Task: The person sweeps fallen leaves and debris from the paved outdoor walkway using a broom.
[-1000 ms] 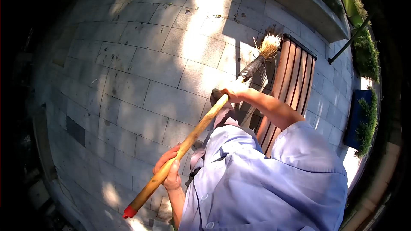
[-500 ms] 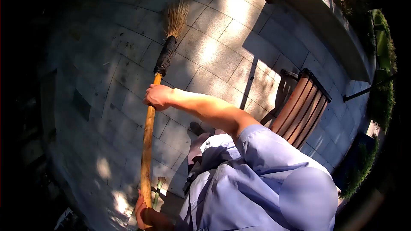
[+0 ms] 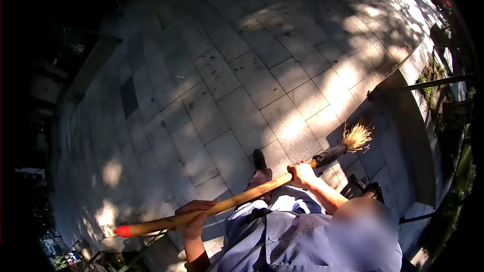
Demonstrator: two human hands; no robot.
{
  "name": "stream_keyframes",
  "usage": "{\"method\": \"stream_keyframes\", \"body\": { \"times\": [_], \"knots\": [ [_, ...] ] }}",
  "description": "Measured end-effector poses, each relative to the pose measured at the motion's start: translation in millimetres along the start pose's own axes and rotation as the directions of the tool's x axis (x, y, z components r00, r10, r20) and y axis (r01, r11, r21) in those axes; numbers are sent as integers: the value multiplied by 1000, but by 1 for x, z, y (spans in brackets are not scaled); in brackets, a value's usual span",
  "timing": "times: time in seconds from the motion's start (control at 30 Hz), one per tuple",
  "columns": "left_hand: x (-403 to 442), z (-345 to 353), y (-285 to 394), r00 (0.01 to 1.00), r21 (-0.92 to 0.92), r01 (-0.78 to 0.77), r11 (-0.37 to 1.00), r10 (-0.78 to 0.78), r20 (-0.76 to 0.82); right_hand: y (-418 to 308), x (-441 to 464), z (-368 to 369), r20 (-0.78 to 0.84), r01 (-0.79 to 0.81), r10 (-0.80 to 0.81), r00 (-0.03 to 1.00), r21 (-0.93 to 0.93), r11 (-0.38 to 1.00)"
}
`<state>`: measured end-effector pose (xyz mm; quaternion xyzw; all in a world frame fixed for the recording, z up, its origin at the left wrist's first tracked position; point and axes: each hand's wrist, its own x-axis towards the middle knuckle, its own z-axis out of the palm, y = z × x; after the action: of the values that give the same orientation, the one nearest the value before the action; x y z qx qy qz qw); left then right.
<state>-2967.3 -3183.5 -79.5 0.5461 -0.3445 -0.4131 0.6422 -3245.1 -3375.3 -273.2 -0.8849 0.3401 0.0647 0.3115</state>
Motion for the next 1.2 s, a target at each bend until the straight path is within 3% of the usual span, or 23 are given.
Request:
{"method": "stream_keyframes", "body": {
  "times": [0.13,0.2,0.4,0.47,0.53,0.6,0.67,0.73,0.8,0.83,0.9,0.97,1.03,1.07,1.13,1.2],
  "knots": [
    [78,37,-23,946,111,28,993,-62,319,52,-7,0,-61,-178,192,980,174,969],
    [111,57,-21,940,104,65,992,-96,327,62,3,-12,-99,-203,227,969,207,957],
    [233,82,21,872,81,-56,995,9,490,77,62,-93,-201,-205,261,944,261,943],
    [272,92,41,870,131,-70,989,-4,493,85,89,-114,-285,-140,210,935,248,959],
    [311,96,60,862,49,-90,995,53,504,88,125,-129,-406,-47,163,899,282,958],
    [350,95,76,859,96,-143,985,75,507,90,162,-153,-374,-116,189,908,209,971],
    [383,94,89,812,108,-296,949,190,552,93,199,-189,-360,-60,125,925,186,981],
    [381,139,117,920,291,-374,880,312,239,93,238,-228,-373,20,59,926,203,979],
    [392,145,130,851,389,-525,757,483,207,97,278,-260,-380,123,-43,924,187,975],
    [403,154,139,841,376,-540,753,495,218,104,298,-287,-375,167,-92,923,173,971],
    [419,168,162,784,379,-601,704,427,450,115,325,-323,-369,201,-123,921,180,963],
    [442,173,159,730,386,-676,627,498,468,139,348,-355,-565,365,-237,790,124,923],
    [466,183,153,651,388,-759,523,604,460,150,345,-393,-487,325,-228,843,124,938],
    [480,185,149,663,370,-749,550,625,413,157,345,-407,-394,288,-217,893,130,949],
    [517,189,135,714,328,-700,634,630,306,186,346,-419,-432,275,-204,878,107,955],
    [566,199,105,809,277,-587,760,548,213,224,339,-436,-407,136,-57,912,169,976]
  ]
}}
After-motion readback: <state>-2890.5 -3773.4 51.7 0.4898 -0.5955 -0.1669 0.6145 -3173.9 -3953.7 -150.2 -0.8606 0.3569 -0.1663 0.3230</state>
